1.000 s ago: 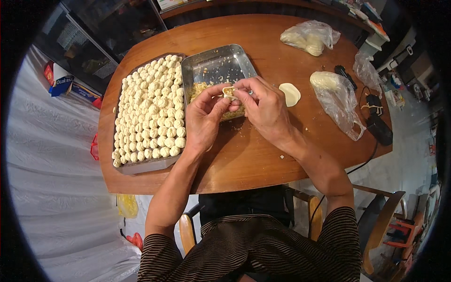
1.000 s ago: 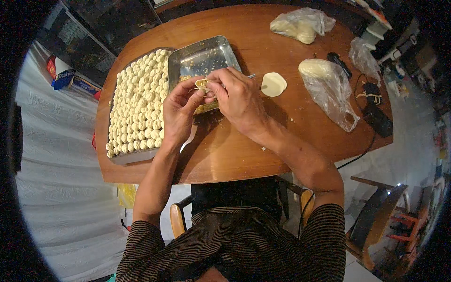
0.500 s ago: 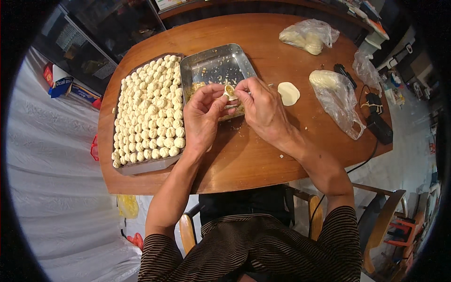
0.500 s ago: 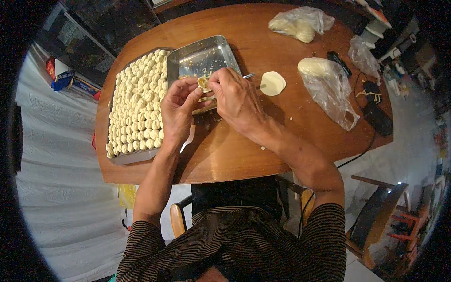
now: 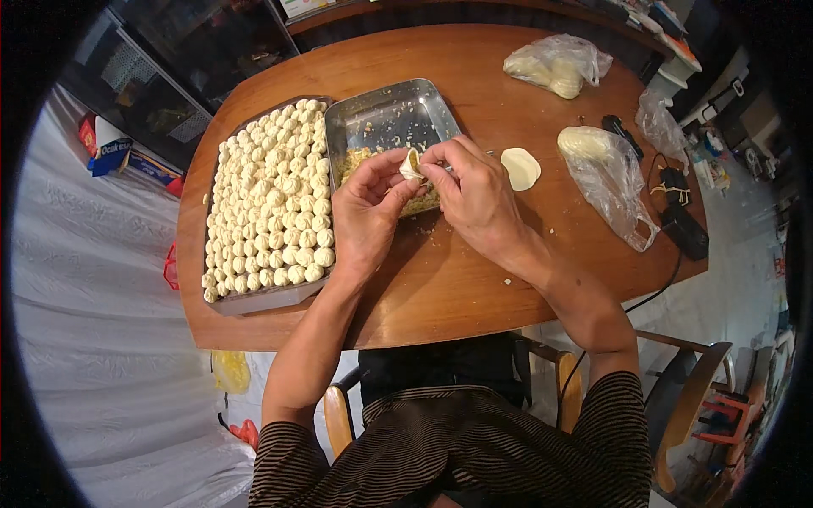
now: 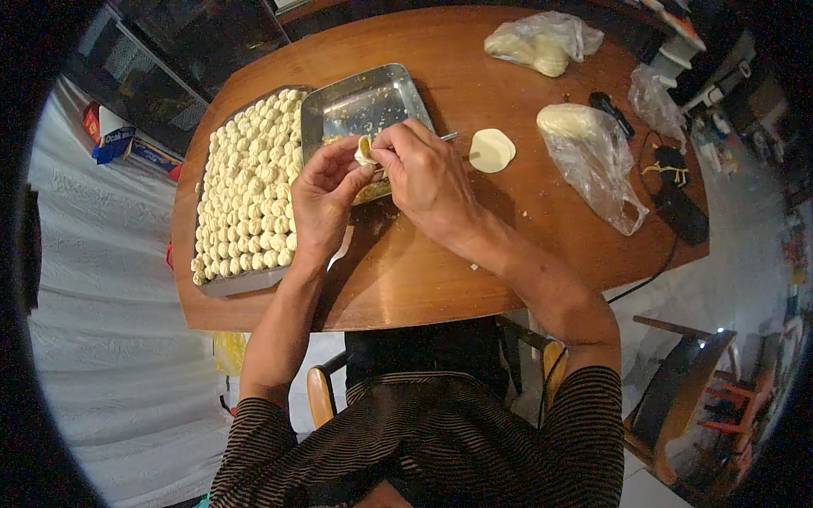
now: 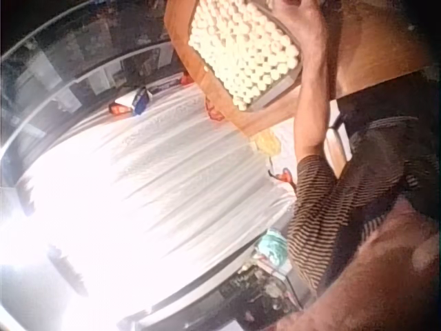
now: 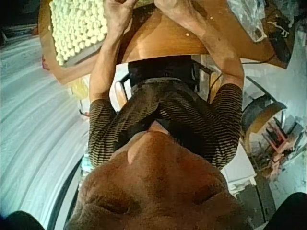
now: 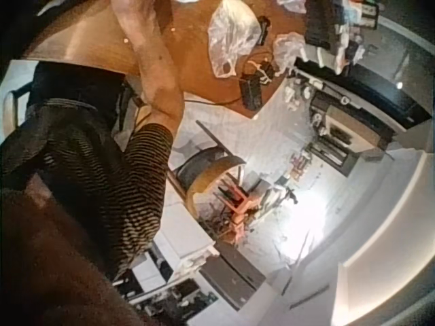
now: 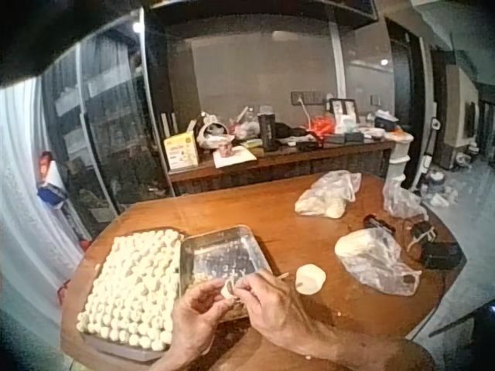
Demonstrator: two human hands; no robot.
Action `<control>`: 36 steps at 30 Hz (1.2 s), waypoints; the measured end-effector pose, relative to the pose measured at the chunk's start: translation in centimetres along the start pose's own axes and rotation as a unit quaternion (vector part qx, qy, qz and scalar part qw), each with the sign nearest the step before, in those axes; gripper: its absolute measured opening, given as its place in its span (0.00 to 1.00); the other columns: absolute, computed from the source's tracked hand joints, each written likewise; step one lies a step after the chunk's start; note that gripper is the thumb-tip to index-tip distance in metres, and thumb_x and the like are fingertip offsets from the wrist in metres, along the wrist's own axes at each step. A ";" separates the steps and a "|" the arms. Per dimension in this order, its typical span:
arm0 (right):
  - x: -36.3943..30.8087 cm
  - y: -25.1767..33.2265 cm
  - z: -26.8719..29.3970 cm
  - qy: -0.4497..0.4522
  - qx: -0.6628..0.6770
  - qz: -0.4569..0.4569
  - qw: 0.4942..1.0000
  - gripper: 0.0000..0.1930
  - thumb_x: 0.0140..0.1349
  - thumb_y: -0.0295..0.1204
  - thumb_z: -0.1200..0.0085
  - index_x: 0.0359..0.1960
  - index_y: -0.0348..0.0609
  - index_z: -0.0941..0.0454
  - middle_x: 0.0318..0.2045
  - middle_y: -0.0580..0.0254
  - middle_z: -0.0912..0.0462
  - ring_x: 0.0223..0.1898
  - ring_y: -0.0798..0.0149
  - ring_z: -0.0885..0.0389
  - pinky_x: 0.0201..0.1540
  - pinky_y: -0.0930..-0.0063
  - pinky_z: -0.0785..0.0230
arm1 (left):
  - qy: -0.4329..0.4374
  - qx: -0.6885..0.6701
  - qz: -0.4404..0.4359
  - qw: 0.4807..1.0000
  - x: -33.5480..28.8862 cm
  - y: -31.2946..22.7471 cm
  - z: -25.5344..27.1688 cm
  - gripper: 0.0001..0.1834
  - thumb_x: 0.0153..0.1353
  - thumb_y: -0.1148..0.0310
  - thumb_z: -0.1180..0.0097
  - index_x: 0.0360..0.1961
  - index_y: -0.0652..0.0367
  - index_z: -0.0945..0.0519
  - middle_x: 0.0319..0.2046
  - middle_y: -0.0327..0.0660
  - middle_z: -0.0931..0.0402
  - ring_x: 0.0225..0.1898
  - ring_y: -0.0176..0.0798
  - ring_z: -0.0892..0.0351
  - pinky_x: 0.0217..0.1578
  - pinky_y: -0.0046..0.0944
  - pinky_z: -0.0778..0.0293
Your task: The person is assembling small round pastries by filling pieces of dough with a mixture using a spoon and rolling them into balls.
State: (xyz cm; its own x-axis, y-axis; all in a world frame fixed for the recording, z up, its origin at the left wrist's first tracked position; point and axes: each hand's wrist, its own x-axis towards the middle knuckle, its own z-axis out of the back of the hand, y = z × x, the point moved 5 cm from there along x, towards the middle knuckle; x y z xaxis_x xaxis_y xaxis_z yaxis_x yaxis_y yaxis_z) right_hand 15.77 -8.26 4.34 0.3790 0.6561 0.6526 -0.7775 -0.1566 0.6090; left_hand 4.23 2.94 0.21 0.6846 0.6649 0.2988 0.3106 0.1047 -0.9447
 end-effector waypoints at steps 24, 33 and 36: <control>0.0 0.4 0.1 -0.011 -0.025 0.045 0.999 0.06 0.67 0.23 0.37 0.43 0.36 0.18 0.36 0.49 0.17 0.36 0.45 0.14 0.36 0.55 0.21 | 0.005 -0.036 0.019 0.999 0.0 0.1 0.0 0.18 0.69 0.84 0.39 0.59 0.66 0.21 0.50 0.44 0.16 0.51 0.35 0.15 0.54 0.37 0.15; -0.2 0.4 0.0 0.017 -0.069 0.064 0.995 0.04 0.69 0.22 0.42 0.41 0.36 0.23 0.36 0.50 0.20 0.35 0.43 0.14 0.33 0.52 0.21 | 0.009 -0.031 -0.008 0.999 -0.1 0.0 -0.2 0.16 0.71 0.86 0.42 0.58 0.69 0.21 0.51 0.47 0.16 0.47 0.36 0.13 0.50 0.34 0.14; -0.1 0.6 0.2 0.020 -0.069 0.070 0.995 0.03 0.70 0.22 0.43 0.41 0.36 0.24 0.36 0.49 0.21 0.35 0.43 0.14 0.33 0.52 0.21 | 0.012 -0.025 0.001 1.000 -0.1 -0.1 -0.3 0.16 0.71 0.85 0.42 0.58 0.68 0.20 0.49 0.46 0.15 0.46 0.36 0.12 0.50 0.34 0.14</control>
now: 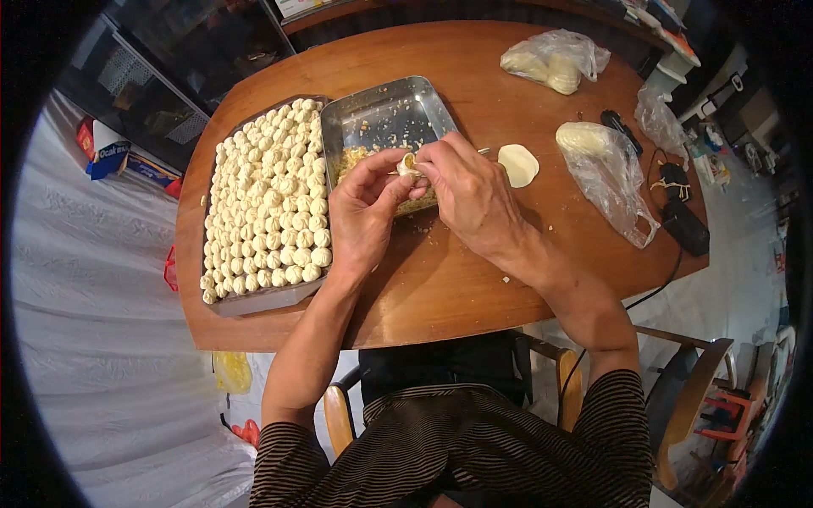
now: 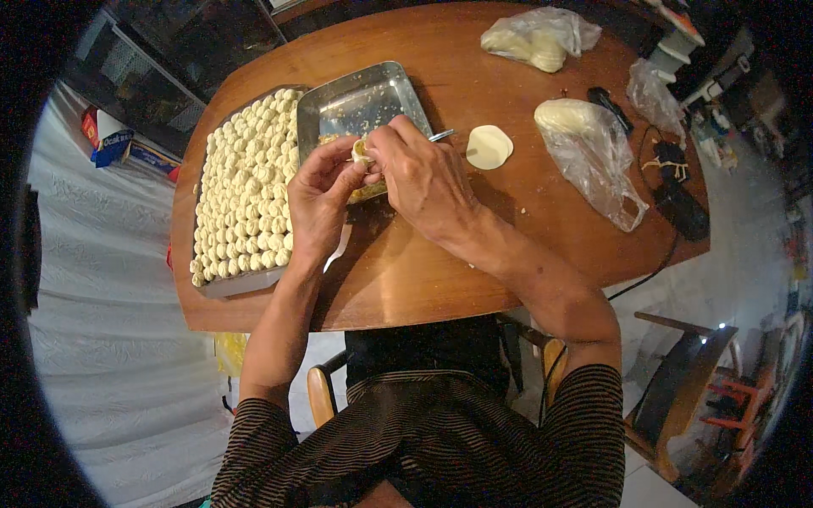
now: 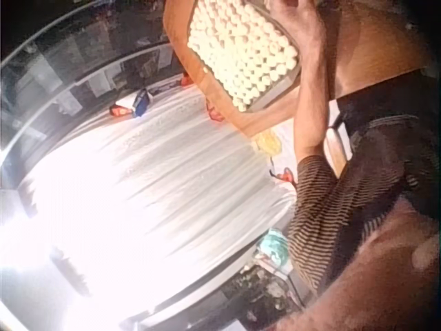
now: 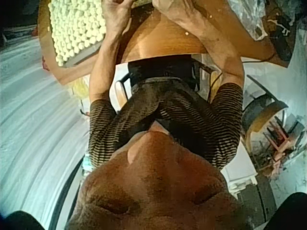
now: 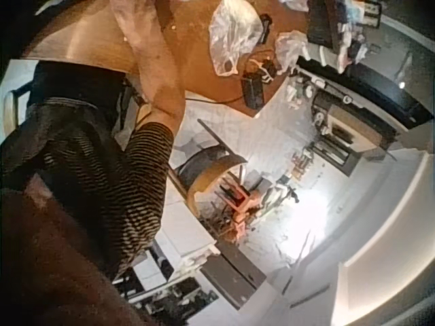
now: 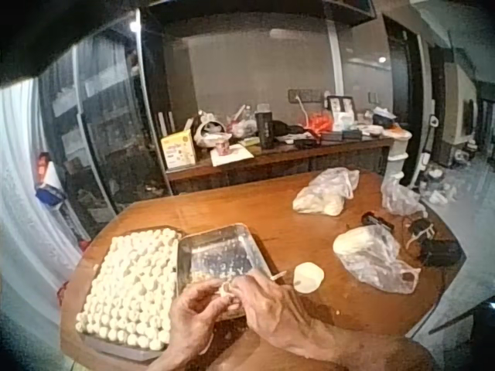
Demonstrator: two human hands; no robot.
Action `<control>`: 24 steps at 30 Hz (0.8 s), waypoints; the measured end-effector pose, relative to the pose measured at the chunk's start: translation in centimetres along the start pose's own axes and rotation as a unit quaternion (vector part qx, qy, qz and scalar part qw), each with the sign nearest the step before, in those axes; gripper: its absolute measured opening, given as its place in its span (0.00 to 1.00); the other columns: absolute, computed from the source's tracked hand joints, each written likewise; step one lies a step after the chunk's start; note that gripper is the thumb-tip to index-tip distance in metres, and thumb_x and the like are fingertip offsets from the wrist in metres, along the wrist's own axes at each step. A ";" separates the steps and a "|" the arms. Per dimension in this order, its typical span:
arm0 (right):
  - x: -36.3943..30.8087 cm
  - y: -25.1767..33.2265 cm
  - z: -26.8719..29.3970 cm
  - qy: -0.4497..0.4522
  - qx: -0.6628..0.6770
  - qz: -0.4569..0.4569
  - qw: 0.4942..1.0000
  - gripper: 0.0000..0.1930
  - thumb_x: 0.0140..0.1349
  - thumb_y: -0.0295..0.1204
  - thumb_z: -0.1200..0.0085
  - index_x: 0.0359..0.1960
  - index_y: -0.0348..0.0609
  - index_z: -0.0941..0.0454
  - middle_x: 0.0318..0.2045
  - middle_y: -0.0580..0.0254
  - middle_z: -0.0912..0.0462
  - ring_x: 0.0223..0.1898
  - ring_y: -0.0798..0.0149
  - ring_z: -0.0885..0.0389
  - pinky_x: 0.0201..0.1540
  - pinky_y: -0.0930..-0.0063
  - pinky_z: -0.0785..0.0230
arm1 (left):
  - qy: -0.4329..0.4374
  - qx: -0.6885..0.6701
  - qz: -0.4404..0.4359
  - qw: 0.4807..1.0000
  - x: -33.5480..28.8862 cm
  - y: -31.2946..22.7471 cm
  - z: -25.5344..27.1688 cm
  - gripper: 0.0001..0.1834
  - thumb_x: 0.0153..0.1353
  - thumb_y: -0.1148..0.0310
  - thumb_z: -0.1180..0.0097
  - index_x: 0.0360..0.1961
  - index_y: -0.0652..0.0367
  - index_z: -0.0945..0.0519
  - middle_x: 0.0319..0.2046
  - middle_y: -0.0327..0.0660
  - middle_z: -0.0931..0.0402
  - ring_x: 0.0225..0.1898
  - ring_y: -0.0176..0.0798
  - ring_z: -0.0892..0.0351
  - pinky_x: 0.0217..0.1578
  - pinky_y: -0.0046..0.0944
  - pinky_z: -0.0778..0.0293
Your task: The person is assembling small round pastries by filling pieces of dough with a mixture using a spoon and rolling them into balls.
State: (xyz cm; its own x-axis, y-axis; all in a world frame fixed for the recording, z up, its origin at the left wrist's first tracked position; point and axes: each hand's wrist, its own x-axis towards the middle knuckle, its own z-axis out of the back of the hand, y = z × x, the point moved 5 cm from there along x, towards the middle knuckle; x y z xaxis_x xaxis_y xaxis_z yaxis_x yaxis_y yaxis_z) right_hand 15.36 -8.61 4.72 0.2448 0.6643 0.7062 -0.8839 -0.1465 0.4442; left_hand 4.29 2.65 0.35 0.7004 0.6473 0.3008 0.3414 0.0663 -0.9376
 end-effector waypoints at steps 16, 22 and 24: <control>0.1 0.1 0.0 -0.033 0.043 0.010 0.998 0.07 0.68 0.22 0.38 0.46 0.36 0.19 0.36 0.51 0.18 0.35 0.46 0.13 0.34 0.57 0.21 | 0.013 0.000 0.031 0.999 0.1 0.0 0.2 0.16 0.72 0.81 0.41 0.60 0.65 0.21 0.51 0.45 0.15 0.50 0.35 0.15 0.52 0.35 0.17; 0.1 -0.2 -0.2 -0.029 0.041 0.005 0.999 0.06 0.67 0.22 0.38 0.43 0.36 0.20 0.36 0.51 0.18 0.35 0.45 0.14 0.35 0.56 0.21 | 0.010 -0.014 0.028 0.999 0.2 -0.1 0.2 0.17 0.72 0.83 0.42 0.60 0.65 0.24 0.51 0.47 0.15 0.51 0.36 0.14 0.53 0.35 0.17; 0.0 -0.3 -0.2 -0.021 0.038 0.002 0.999 0.05 0.68 0.22 0.38 0.42 0.36 0.21 0.36 0.50 0.18 0.35 0.45 0.14 0.35 0.55 0.21 | 0.013 -0.016 0.021 1.000 0.3 0.0 0.2 0.16 0.71 0.83 0.42 0.59 0.65 0.24 0.50 0.48 0.15 0.51 0.37 0.14 0.53 0.35 0.16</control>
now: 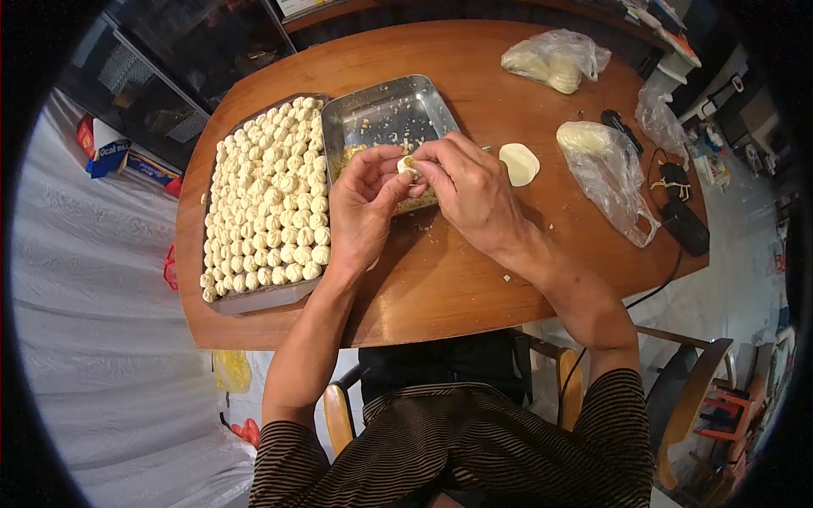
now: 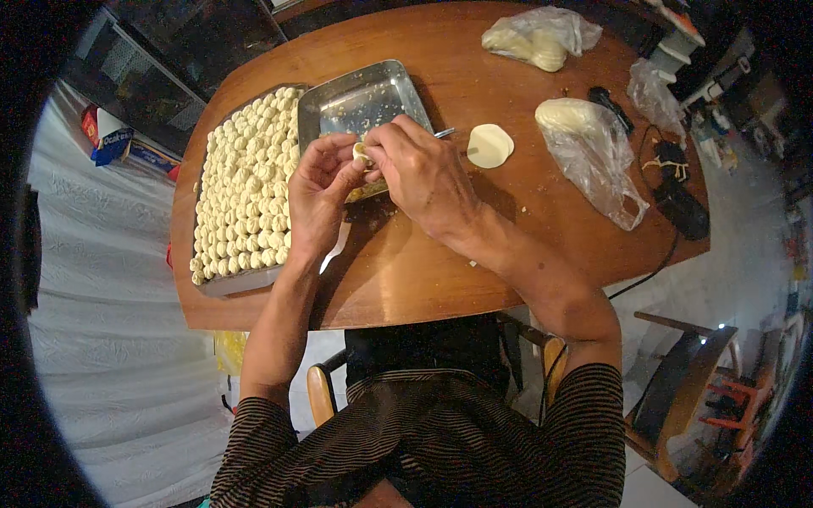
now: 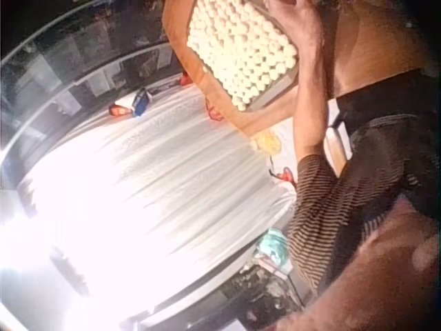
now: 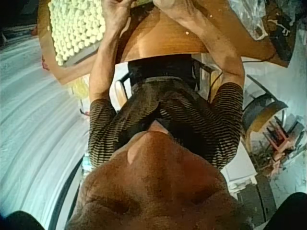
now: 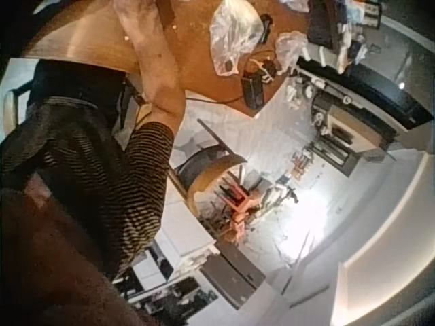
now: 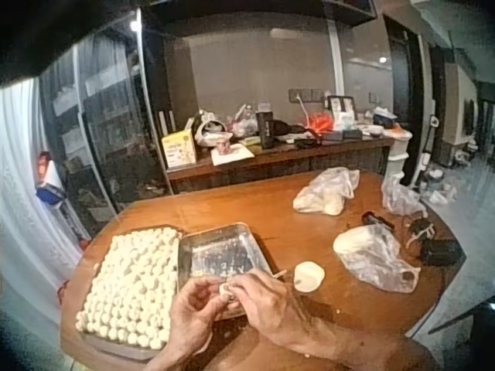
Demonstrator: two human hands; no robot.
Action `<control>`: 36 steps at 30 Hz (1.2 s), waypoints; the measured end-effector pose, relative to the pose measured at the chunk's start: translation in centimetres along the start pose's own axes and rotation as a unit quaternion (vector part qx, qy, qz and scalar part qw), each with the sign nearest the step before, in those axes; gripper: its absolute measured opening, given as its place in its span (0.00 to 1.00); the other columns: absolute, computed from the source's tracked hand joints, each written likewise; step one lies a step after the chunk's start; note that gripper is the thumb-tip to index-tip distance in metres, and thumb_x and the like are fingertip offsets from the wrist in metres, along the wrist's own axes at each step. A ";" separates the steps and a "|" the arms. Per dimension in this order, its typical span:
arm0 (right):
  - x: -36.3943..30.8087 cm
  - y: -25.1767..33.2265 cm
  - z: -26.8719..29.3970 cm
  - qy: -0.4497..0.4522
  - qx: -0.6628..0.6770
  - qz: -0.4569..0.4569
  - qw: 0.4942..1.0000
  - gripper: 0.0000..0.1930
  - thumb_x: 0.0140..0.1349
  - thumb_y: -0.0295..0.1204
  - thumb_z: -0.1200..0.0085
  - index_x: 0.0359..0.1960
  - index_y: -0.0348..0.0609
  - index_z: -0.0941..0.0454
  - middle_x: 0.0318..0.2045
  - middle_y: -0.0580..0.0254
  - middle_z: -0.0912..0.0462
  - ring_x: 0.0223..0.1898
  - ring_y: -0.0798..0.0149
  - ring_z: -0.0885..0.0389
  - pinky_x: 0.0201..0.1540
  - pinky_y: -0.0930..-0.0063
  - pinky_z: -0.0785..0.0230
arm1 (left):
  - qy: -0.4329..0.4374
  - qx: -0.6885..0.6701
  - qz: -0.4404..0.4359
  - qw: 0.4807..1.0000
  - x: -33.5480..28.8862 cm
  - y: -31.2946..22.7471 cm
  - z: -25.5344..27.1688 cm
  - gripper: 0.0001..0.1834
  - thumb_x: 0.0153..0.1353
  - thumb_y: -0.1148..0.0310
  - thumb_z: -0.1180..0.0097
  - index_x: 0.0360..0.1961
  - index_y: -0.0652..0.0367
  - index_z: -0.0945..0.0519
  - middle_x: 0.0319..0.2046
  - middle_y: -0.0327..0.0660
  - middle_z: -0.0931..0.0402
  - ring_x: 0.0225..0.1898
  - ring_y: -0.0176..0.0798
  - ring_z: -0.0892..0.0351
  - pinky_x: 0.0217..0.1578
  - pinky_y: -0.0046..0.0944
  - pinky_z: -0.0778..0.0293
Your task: The person is assembling small round pastries by filling pieces of dough with a mixture using a spoon and rolling them into balls.
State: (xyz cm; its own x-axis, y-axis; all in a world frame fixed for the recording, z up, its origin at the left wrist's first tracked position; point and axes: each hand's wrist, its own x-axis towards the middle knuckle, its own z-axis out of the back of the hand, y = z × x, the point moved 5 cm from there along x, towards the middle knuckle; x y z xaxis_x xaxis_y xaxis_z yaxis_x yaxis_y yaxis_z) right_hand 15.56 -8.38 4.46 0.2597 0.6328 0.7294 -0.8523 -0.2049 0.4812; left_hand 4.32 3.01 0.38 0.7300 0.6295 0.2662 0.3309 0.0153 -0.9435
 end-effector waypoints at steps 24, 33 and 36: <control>0.1 0.2 -0.1 -0.017 0.028 0.001 0.999 0.10 0.68 0.20 0.42 0.49 0.36 0.25 0.38 0.49 0.19 0.37 0.42 0.13 0.35 0.51 0.20 | 0.000 0.006 0.043 0.999 -0.1 0.1 0.3 0.18 0.69 0.82 0.38 0.59 0.68 0.19 0.47 0.45 0.14 0.43 0.33 0.14 0.46 0.33 0.14; -0.1 0.0 0.0 0.002 -0.012 0.032 0.999 0.10 0.66 0.19 0.39 0.47 0.37 0.19 0.39 0.51 0.18 0.37 0.45 0.12 0.34 0.57 0.18 | 0.001 -0.023 0.027 0.999 0.1 -0.4 -0.3 0.21 0.71 0.83 0.40 0.63 0.68 0.25 0.51 0.49 0.16 0.46 0.35 0.14 0.46 0.33 0.14; -0.2 0.0 0.0 -0.001 -0.016 0.033 0.999 0.10 0.65 0.19 0.39 0.47 0.36 0.19 0.39 0.51 0.18 0.37 0.45 0.12 0.34 0.56 0.18 | 0.004 -0.012 0.037 0.999 0.1 -0.2 0.0 0.22 0.71 0.83 0.41 0.65 0.68 0.28 0.52 0.50 0.16 0.46 0.36 0.13 0.46 0.34 0.14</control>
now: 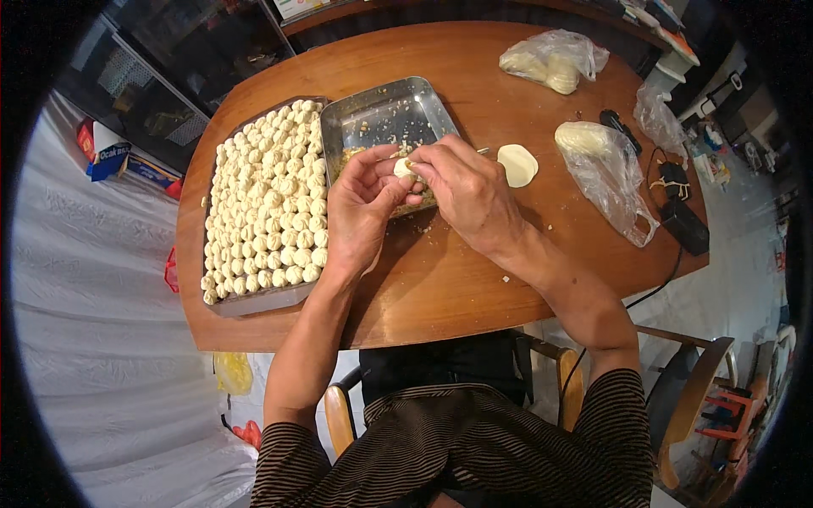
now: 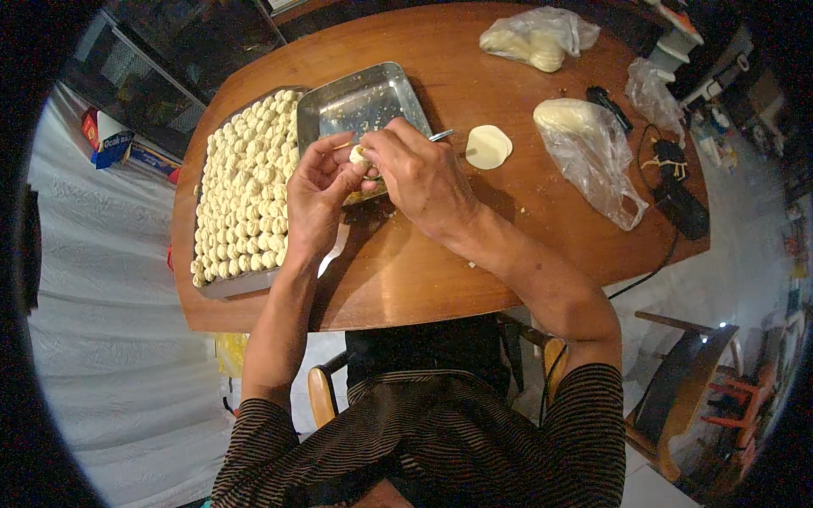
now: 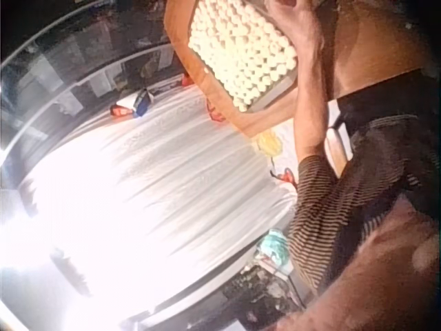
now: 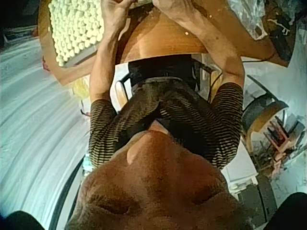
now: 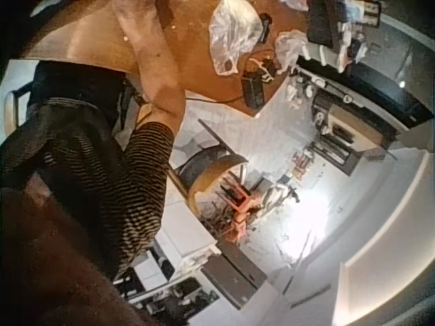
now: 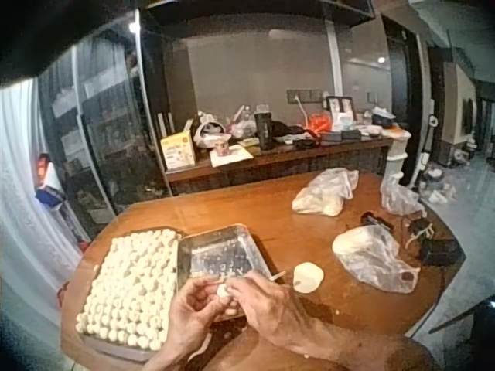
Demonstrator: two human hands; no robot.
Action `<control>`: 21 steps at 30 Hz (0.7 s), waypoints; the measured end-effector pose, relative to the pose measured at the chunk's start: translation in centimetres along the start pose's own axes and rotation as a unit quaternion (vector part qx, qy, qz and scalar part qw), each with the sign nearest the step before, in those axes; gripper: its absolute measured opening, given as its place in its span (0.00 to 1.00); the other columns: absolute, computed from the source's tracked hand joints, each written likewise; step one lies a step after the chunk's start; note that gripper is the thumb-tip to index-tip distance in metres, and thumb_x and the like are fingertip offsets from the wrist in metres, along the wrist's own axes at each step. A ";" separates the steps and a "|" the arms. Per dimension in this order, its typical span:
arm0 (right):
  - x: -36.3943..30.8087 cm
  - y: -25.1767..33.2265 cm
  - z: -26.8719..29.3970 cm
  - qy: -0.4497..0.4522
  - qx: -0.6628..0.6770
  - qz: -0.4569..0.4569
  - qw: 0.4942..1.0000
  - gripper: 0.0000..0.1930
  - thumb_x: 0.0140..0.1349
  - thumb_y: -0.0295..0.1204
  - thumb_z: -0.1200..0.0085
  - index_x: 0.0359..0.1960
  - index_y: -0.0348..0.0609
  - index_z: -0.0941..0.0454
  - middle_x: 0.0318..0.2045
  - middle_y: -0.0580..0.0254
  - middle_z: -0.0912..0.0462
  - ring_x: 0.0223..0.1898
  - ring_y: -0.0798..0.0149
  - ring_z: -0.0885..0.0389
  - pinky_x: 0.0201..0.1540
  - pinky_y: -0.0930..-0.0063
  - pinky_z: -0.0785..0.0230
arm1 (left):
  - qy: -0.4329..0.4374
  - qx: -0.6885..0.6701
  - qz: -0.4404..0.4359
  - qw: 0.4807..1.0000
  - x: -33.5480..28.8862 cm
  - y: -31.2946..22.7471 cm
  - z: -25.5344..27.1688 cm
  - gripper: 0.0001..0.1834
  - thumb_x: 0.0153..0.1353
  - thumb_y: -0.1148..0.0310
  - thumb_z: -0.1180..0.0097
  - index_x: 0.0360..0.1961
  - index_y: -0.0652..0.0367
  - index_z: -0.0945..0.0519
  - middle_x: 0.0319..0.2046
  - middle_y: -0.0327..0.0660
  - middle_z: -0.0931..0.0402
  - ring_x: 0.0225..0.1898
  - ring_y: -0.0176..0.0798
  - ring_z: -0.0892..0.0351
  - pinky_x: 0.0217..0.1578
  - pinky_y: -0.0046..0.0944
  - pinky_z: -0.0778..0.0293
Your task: The person is assembling small round pastries by filling pieces of dough with a mixture using a spoon and rolling them into balls.
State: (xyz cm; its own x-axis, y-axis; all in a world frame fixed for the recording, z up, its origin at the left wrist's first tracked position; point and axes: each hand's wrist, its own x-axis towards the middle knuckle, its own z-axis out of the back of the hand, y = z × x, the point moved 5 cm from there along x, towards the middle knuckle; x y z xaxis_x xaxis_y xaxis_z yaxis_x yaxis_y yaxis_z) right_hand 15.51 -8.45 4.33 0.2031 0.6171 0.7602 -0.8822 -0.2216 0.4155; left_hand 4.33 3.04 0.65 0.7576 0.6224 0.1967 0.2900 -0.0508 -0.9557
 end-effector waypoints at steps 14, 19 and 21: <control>-0.2 -0.2 -0.2 0.039 -0.051 -0.033 0.997 0.06 0.67 0.22 0.43 0.43 0.36 0.26 0.39 0.48 0.20 0.36 0.42 0.14 0.34 0.52 0.19 | -0.029 0.007 0.023 0.999 -0.2 0.1 0.0 0.18 0.71 0.82 0.40 0.60 0.72 0.25 0.48 0.51 0.15 0.46 0.39 0.12 0.48 0.35 0.12; 0.0 -0.1 0.0 0.038 -0.020 -0.037 0.998 0.05 0.68 0.21 0.44 0.42 0.36 0.25 0.39 0.48 0.20 0.36 0.41 0.14 0.35 0.52 0.19 | -0.044 -0.006 0.038 0.998 -0.2 0.2 0.3 0.15 0.72 0.81 0.40 0.57 0.73 0.20 0.48 0.49 0.14 0.44 0.38 0.11 0.49 0.35 0.13; 0.0 -0.1 0.1 0.034 -0.014 -0.034 0.999 0.04 0.69 0.21 0.44 0.43 0.36 0.25 0.39 0.48 0.20 0.36 0.41 0.14 0.35 0.52 0.19 | -0.041 -0.008 0.038 0.998 -0.2 0.4 0.4 0.16 0.72 0.81 0.40 0.58 0.73 0.19 0.47 0.48 0.13 0.43 0.36 0.12 0.49 0.34 0.14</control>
State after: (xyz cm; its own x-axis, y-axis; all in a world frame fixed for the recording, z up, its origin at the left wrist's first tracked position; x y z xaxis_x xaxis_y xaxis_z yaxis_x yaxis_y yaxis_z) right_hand 15.64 -8.45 4.35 0.2350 0.6801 0.6944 -0.8786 -0.1570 0.4511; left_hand 4.08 3.25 0.20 0.7273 0.6784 0.1037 0.2429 -0.1131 -0.9634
